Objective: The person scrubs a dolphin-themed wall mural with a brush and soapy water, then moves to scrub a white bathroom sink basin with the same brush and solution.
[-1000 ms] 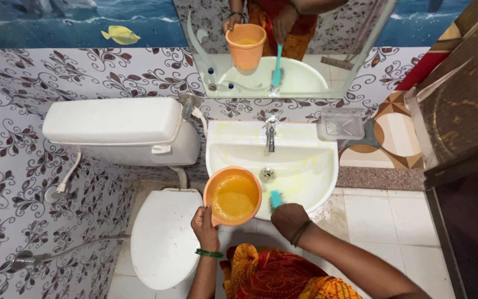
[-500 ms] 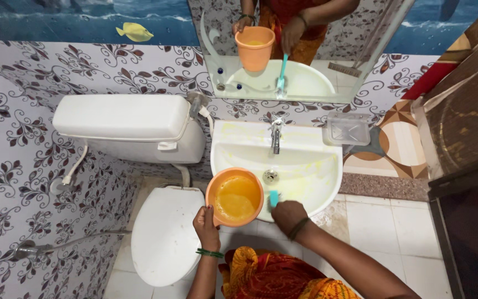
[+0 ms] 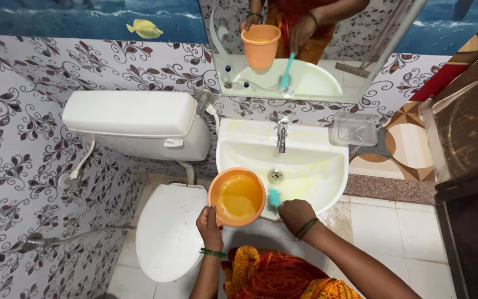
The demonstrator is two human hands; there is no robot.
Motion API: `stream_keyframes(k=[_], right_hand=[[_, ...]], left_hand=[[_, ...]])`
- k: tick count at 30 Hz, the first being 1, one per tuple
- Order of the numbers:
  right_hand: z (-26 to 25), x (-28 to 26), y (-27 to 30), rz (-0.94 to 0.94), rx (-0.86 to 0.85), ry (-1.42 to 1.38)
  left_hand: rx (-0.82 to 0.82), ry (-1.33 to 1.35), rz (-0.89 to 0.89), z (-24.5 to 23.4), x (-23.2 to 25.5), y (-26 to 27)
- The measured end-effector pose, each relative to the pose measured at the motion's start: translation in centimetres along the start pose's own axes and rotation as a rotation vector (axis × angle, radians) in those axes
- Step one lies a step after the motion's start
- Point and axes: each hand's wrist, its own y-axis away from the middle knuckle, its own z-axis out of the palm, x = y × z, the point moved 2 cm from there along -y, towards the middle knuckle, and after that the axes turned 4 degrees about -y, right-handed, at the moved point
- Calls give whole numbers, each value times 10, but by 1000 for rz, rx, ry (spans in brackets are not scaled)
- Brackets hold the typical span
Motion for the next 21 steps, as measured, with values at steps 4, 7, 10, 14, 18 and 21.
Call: stream_keyframes(k=[4, 7, 10, 14, 18, 21], right_hand=[[19, 1, -28, -51, 242, -81], [45, 16, -54, 76, 242, 11], [46, 29, -37, 136, 137, 41], [27, 15, 5, 172, -242, 118], [7, -15, 4, -69, 213, -108], [11, -16, -30, -2, 106, -30]], left_hand=[[8, -9, -1, -3, -3, 1], [0, 3, 5, -2, -4, 1], [-1, -22, 13, 0, 0, -2], [-5, -39, 25, 2, 1, -1], [-18, -35, 34, 4, 1, -2], [-30, -20, 40, 6, 2, -3]])
